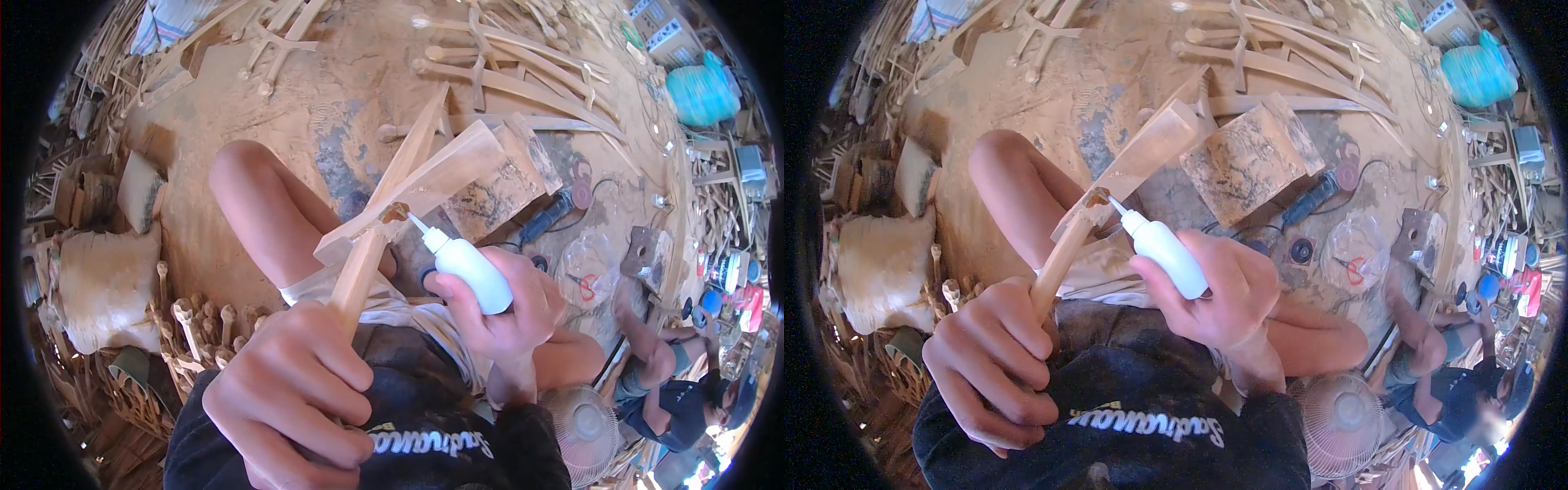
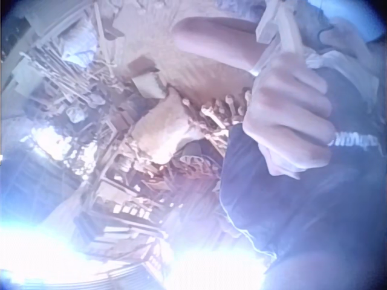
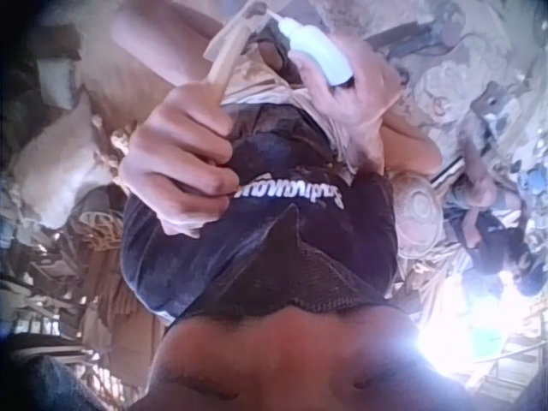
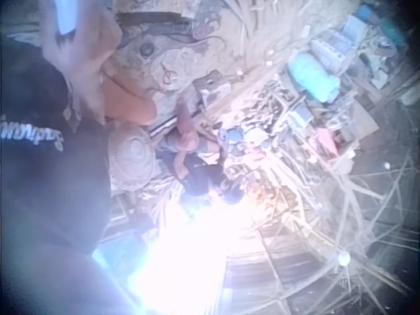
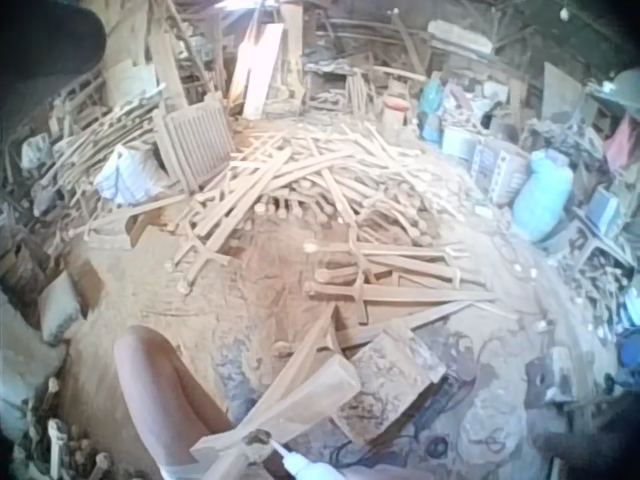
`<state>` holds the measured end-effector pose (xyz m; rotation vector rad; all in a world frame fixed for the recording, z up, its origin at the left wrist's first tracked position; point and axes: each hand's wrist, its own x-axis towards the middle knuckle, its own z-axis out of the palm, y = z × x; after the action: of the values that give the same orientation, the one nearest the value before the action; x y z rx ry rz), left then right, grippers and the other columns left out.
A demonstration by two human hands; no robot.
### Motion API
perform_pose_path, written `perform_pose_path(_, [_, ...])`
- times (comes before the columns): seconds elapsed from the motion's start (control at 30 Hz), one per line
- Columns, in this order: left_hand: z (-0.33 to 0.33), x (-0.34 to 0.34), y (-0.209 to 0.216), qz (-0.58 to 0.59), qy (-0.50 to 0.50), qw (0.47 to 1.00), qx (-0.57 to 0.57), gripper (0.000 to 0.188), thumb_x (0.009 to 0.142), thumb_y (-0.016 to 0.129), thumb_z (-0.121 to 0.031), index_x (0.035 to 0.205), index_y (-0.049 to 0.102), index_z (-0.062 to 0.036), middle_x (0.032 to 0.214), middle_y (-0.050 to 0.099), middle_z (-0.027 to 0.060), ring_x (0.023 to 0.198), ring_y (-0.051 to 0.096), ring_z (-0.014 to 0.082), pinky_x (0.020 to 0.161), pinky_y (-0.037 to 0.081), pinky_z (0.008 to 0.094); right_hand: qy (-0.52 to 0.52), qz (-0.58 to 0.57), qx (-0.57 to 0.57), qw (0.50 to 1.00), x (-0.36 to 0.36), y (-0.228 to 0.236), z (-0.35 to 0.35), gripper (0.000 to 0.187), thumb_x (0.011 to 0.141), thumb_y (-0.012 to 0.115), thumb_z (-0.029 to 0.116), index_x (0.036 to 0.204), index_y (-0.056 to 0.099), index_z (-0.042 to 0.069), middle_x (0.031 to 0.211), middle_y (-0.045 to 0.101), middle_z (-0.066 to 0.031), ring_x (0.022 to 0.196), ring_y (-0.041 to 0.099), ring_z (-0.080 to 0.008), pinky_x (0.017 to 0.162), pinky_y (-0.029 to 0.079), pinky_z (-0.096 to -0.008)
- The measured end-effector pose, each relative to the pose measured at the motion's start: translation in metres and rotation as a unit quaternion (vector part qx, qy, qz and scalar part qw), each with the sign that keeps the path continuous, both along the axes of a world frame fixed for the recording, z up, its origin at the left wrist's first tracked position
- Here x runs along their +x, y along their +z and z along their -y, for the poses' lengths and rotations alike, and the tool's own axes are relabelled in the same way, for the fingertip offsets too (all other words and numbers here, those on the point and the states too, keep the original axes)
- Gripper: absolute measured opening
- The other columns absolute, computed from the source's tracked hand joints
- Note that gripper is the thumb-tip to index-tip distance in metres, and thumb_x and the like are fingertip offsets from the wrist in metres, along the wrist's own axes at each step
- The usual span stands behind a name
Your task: The person applies glue to a wooden crossguard and attaches it to a wooden blade, then uses a power sander to smooth the surface of the wooden sword while holding it between their legs.
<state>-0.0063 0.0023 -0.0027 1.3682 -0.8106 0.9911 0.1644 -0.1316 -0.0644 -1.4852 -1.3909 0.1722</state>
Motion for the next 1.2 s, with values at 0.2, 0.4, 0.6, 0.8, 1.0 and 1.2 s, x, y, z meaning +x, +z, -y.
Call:
perform_pose_path(0.2, [0.001, 0.001, 0.000, 0.003, 0.003, 1.000, -0.002, 0.022, 0.095, 0.077, -0.015, 0.078, 0.075, -0.0009, 0.064, 0.068, 0.0099, 0.044, 0.043, 0.0076, 0.046, 0.016, 0.0267, 0.001, 0.005, -0.006, 1.000, 0.001, 0.000, 0.004, 0.036, 0.077, 0.099, 0.011, 0.100, 0.076, -0.003, 0.080, 0.079, -0.0145, 0.067, 0.078, -0.0240, 0.062, 0.061, -0.0329])
perform_pose_path(0.4, [-0.002, 0.000, 0.001, -0.005, -0.005, 1.000, 0.006, 0.022, 0.096, 0.078, -0.016, 0.080, 0.076, -0.0009, 0.066, 0.069, 0.0102, 0.044, 0.044, 0.0079, 0.045, 0.016, 0.0267, 0.026, -0.018, 0.002, 1.000, 0.001, 0.002, 0.004, 0.034, 0.078, 0.097, 0.008, 0.101, 0.075, -0.004, 0.080, 0.079, -0.0158, 0.068, 0.078, -0.0247, 0.064, 0.062, -0.0337])
perform_pose_path(0.6, [-0.003, -0.001, 0.003, 0.005, 0.017, 1.000, 0.000, 0.023, 0.097, 0.080, -0.020, 0.083, 0.075, -0.0017, 0.066, 0.070, 0.0088, 0.044, 0.044, 0.0092, 0.045, 0.018, 0.0272, 0.046, -0.088, 0.008, 0.995, 0.003, -0.010, 0.005, 0.034, 0.091, 0.089, 0.014, 0.113, 0.072, -0.006, 0.081, 0.078, -0.0132, 0.068, 0.076, -0.0192, 0.065, 0.060, -0.0318])
perform_pose_path(0.8, [0.021, -0.004, -0.001, 0.026, 0.359, 0.922, -0.139, 0.015, 0.109, 0.064, -0.026, 0.113, 0.064, -0.0121, 0.082, 0.070, 0.0037, 0.065, 0.057, 0.0215, 0.059, 0.041, 0.0297, -0.052, -0.367, 0.028, 0.928, -0.008, -0.023, 0.016, 0.041, 0.113, 0.067, 0.030, 0.129, 0.059, -0.007, 0.085, 0.068, -0.0115, 0.064, 0.063, -0.0150, 0.059, 0.053, -0.0294])
perform_pose_path(1.0, [0.026, -0.015, 0.017, -0.064, 0.442, 0.874, -0.191, 0.029, 0.114, 0.057, -0.027, 0.142, 0.052, -0.0220, 0.094, 0.063, -0.0027, 0.092, 0.055, 0.0236, 0.076, 0.051, 0.0399, -0.070, -0.404, 0.024, 0.912, -0.021, -0.027, 0.013, 0.044, 0.113, 0.067, 0.027, 0.137, 0.051, -0.006, 0.101, 0.072, -0.0175, 0.076, 0.069, -0.0170, 0.065, 0.057, -0.0291])
perform_pose_path(1.2, [0.026, -0.019, 0.012, -0.093, 0.441, 0.875, -0.176, 0.043, 0.111, 0.061, -0.035, 0.152, 0.050, -0.0238, 0.104, 0.062, -0.0063, 0.105, 0.054, 0.0243, 0.087, 0.052, 0.0439, -0.098, -0.382, 0.076, 0.916, -0.017, -0.035, 0.015, 0.040, 0.115, 0.062, 0.025, 0.140, 0.048, -0.004, 0.101, 0.073, -0.0173, 0.078, 0.070, -0.0167, 0.071, 0.058, -0.0289])
